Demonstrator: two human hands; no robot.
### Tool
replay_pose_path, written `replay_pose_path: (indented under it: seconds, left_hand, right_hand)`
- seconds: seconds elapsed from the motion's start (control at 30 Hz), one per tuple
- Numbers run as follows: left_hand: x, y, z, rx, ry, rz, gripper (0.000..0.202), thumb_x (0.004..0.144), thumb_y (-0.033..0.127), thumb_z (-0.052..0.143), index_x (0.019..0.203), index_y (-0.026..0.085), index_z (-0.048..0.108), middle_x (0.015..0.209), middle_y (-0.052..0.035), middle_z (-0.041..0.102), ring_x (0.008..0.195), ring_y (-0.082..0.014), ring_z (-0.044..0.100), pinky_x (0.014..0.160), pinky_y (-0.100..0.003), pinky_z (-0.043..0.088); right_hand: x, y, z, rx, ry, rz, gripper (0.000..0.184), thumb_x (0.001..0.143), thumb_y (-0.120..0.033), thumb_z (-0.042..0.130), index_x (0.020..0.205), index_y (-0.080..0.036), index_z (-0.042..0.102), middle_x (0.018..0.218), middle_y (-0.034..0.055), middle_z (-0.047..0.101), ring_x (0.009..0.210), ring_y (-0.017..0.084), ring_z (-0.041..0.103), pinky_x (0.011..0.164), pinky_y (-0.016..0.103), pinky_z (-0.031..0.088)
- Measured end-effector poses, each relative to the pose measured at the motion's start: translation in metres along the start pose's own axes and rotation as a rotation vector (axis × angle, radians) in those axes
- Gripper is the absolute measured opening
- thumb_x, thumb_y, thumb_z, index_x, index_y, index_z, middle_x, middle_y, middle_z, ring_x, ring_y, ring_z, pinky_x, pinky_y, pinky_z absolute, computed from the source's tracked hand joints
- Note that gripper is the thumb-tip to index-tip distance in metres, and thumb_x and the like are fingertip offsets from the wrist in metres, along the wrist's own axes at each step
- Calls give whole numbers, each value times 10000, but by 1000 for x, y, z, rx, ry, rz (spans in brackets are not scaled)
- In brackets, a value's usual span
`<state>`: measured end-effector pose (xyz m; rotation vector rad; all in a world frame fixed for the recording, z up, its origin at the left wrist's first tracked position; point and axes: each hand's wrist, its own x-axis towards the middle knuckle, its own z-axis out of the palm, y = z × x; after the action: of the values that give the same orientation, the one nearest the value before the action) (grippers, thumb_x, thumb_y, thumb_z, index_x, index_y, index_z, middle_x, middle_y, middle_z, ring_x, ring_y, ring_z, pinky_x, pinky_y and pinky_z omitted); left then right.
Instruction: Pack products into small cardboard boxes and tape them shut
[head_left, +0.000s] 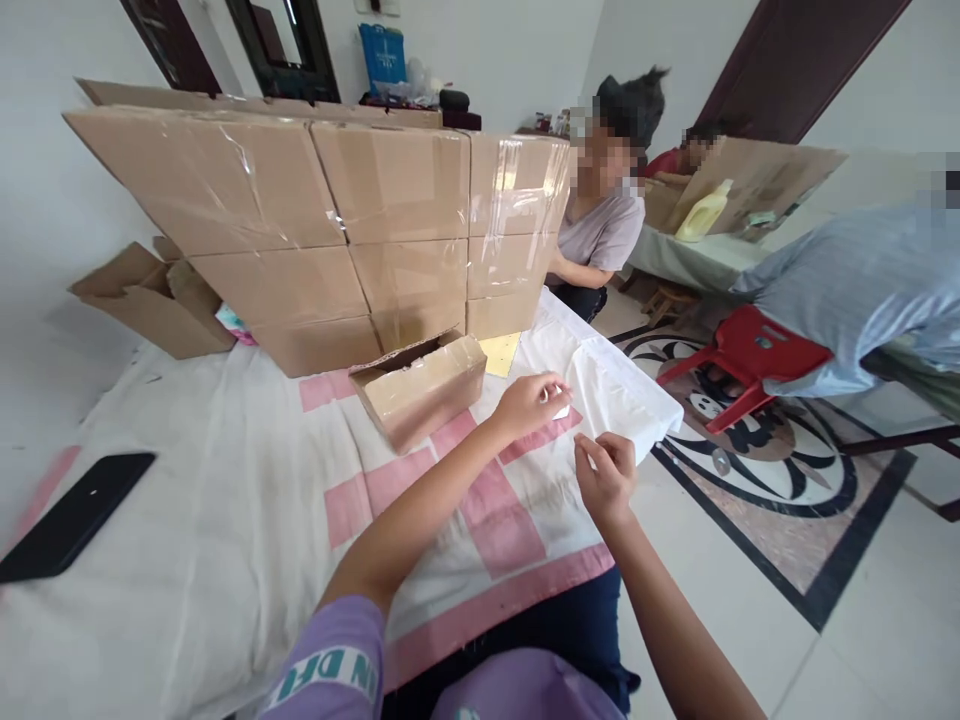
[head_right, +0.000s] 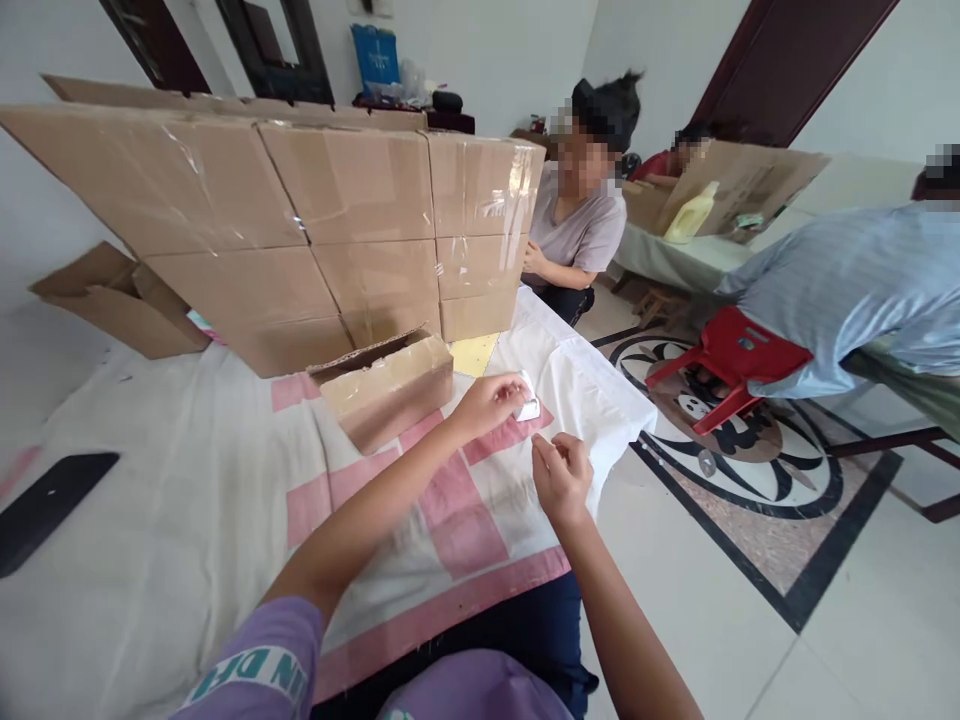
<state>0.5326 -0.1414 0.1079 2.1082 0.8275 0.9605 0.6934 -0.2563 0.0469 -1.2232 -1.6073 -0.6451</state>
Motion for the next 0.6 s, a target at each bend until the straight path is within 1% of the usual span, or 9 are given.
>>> replay_pose_path:
  seconds: [0.07, 0.1, 0.13, 0.2, 0.27, 0.37, 0.43, 0.5, 0.6]
  left_hand:
    - [-25, 16, -3, -126, -156, -55, 328, 958, 506, 520, 952, 239, 711, 821, 22, 686, 730, -146, 601, 655, -256, 432]
    - [-38, 22, -4, -160, -183, -96, 318, 937, 506, 558, 934, 233, 720, 819, 18, 685, 732, -150, 596, 653, -260, 424]
    - [-50, 26, -4, -173, -177, -138, 292, 918, 486, 593, 907, 226, 725, 811, 14, 682, 734, -153, 591, 655, -263, 421]
    - [-72, 30, -3, -204, -136, -199, 232, 893, 417, 634, 833, 208, 716, 789, 4, 676, 742, -159, 596, 665, -269, 426]
    - [-88, 31, 0, -247, -95, -221, 208, 895, 351, 622, 771, 197, 689, 778, -5, 681, 758, -165, 615, 686, -273, 443]
    - [-107, 33, 5, -237, -20, -226, 187, 901, 313, 599, 769, 197, 664, 773, -8, 681, 768, -169, 629, 710, -280, 460]
    - [-117, 37, 4, -196, 40, -229, 183, 909, 317, 588, 786, 201, 657, 770, -2, 668, 760, -166, 617, 712, -282, 458]
    - [-128, 42, -6, -155, 123, -238, 196, 924, 332, 570, 800, 204, 651, 782, -1, 662, 758, -163, 601, 713, -282, 450]
    - [-146, 49, -38, -73, 263, -264, 206, 935, 356, 556, 832, 207, 654, 814, 0, 663, 758, -160, 576, 707, -278, 431]
  right_hand:
    - [0, -10, -3, 8, 11, -25, 193, 875, -102, 689, 982, -262, 708, 907, 40, 552, 711, 130, 541, 602, 268, 478]
    - [-2, -15, -4, 7, 5, -24, 175, 877, -118, 688, 964, -268, 711, 899, 42, 552, 705, 133, 538, 600, 274, 481]
    - [-5, -19, -4, 8, -8, -7, 145, 885, -141, 682, 940, -273, 713, 892, 45, 552, 702, 137, 539, 599, 281, 486]
    - [-12, -27, -6, 25, -52, 47, 91, 905, -196, 667, 893, -275, 712, 884, 57, 556, 710, 151, 557, 596, 292, 502]
    - [-19, -35, -8, 65, -90, 88, 80, 919, -230, 657, 873, -269, 709, 896, 71, 576, 739, 169, 588, 605, 302, 523]
    - [-28, -47, -12, 122, -144, 89, 71, 933, -242, 643, 910, -260, 708, 933, 86, 618, 762, 181, 616, 640, 316, 545]
    - [-33, -53, -15, 148, -170, 100, 69, 944, -255, 632, 943, -252, 702, 957, 91, 640, 760, 183, 630, 659, 324, 551]
    - [-37, -57, -14, 198, -193, 136, 105, 967, -250, 586, 974, -244, 691, 961, 94, 654, 789, 196, 655, 689, 335, 557]
    - [-35, -60, -1, 275, -258, 162, 222, 1002, -205, 468, 1075, -227, 676, 1016, 111, 685, 924, 235, 679, 791, 376, 561]
